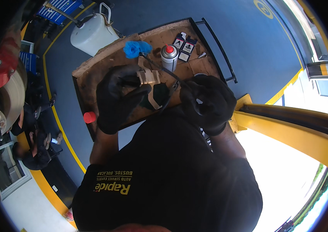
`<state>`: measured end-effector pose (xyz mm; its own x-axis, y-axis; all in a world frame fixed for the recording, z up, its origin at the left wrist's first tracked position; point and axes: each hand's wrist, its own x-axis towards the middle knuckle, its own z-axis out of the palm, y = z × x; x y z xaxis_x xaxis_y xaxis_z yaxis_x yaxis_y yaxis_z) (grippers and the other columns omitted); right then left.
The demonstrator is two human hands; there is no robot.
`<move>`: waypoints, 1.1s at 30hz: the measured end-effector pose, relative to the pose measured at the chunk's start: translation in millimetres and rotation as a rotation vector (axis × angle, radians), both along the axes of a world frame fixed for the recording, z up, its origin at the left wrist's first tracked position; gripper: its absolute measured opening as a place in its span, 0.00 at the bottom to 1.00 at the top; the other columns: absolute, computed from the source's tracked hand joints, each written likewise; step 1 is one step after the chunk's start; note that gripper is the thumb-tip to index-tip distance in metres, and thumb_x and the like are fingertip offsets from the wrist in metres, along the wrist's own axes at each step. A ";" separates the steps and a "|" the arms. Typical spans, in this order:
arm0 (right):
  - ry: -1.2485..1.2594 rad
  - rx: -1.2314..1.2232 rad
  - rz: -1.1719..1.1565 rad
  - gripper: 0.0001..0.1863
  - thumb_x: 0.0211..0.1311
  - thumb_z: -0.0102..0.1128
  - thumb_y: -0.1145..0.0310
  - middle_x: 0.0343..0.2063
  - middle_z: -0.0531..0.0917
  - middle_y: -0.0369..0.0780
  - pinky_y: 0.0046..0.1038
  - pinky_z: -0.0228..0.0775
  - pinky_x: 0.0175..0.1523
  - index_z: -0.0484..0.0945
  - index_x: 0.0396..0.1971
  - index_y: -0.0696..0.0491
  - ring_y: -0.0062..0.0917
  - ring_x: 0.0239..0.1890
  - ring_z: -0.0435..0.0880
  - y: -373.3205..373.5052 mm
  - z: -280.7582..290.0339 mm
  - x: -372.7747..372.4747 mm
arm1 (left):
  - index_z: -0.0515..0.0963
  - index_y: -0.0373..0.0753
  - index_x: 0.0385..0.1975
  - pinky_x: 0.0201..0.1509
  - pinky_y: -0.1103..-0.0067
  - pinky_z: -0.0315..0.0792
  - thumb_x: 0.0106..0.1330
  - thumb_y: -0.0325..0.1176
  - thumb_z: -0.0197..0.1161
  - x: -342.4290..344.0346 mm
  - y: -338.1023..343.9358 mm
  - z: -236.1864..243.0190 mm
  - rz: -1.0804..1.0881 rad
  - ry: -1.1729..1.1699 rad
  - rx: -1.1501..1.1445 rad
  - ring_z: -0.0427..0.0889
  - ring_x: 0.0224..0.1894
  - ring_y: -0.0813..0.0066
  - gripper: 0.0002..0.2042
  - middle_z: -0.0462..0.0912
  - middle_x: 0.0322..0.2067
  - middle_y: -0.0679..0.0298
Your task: The person cleans and lubricates brake caliper components on a vehicle. They wipe parts with a cloth, apply lubricant with a brush, and install a metal clip into the caliper assembly.
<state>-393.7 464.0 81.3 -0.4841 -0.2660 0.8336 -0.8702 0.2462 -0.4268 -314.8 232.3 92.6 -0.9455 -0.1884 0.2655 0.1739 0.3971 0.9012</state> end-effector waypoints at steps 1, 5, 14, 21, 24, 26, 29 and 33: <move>0.009 0.003 -0.015 0.11 0.49 0.76 0.77 0.30 0.88 0.44 0.29 0.81 0.36 0.85 0.34 0.55 0.34 0.33 0.90 -1.1 0.4 0.6 | 0.78 0.35 0.51 0.51 0.75 0.82 0.54 0.22 0.78 -0.3 -0.3 0.1 -0.002 0.008 0.000 0.87 0.45 0.73 0.23 0.86 0.45 0.59; 0.066 0.071 -0.072 0.10 0.49 0.76 0.76 0.30 0.88 0.42 0.30 0.82 0.38 0.86 0.34 0.54 0.33 0.34 0.90 -0.6 0.1 2.6 | 0.77 0.35 0.51 0.51 0.75 0.82 0.55 0.23 0.78 -0.7 -1.8 -1.4 0.007 -0.012 -0.002 0.87 0.45 0.72 0.23 0.86 0.44 0.59; -0.009 0.048 -0.072 0.09 0.49 0.76 0.75 0.29 0.89 0.41 0.29 0.83 0.39 0.85 0.32 0.54 0.33 0.35 0.90 -3.0 -4.3 4.0 | 0.79 0.35 0.49 0.45 0.75 0.83 0.54 0.30 0.81 -4.3 -3.5 -9.8 0.026 0.074 0.079 0.89 0.41 0.70 0.24 0.86 0.37 0.58; -0.011 0.082 -0.098 0.08 0.50 0.75 0.79 0.28 0.89 0.43 0.29 0.83 0.36 0.83 0.30 0.56 0.34 0.34 0.91 1.3 -1.9 2.4 | 0.79 0.35 0.49 0.46 0.74 0.83 0.53 0.28 0.80 -3.9 -8.5 -10.0 0.021 0.089 0.038 0.88 0.42 0.70 0.23 0.86 0.40 0.58; 0.009 0.084 -0.105 0.09 0.52 0.73 0.81 0.27 0.88 0.44 0.30 0.84 0.36 0.81 0.31 0.57 0.36 0.34 0.91 6.3 1.8 0.8 | 0.79 0.35 0.49 0.49 0.75 0.82 0.53 0.24 0.79 -2.7 -10.9 -8.3 -0.015 0.131 -0.037 0.87 0.45 0.70 0.23 0.85 0.43 0.57; 0.004 0.018 -0.059 0.10 0.53 0.72 0.82 0.27 0.88 0.45 0.31 0.85 0.37 0.79 0.33 0.58 0.37 0.34 0.91 6.1 3.3 -0.8 | 0.78 0.35 0.50 0.51 0.76 0.82 0.51 0.20 0.79 -0.2 -11.6 -13.7 -0.034 0.188 -0.101 0.86 0.49 0.70 0.25 0.85 0.46 0.57; -0.271 -0.092 -0.048 0.11 0.57 0.66 0.85 0.31 0.88 0.49 0.32 0.86 0.39 0.75 0.36 0.59 0.39 0.35 0.91 4.5 6.5 8.8 | 0.79 0.36 0.49 0.53 0.74 0.81 0.50 0.19 0.80 -1.3 -14.7 -14.4 -0.048 0.265 -0.261 0.85 0.51 0.68 0.25 0.85 0.47 0.56; -0.369 -0.348 0.150 0.05 0.57 0.63 0.78 0.31 0.88 0.47 0.32 0.81 0.42 0.85 0.32 0.63 0.37 0.32 0.89 -0.7 4.1 8.8 | 0.80 0.37 0.47 0.53 0.71 0.81 0.50 0.21 0.81 -1.7 -12.5 -15.2 -0.055 0.341 -0.299 0.86 0.50 0.64 0.24 0.85 0.48 0.55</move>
<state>-384.9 463.3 85.4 -0.7400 -0.0926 0.6662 -0.6613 -0.0799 -0.7458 -316.5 219.9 77.4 -0.8012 -0.0080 0.5984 0.4689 0.6129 0.6360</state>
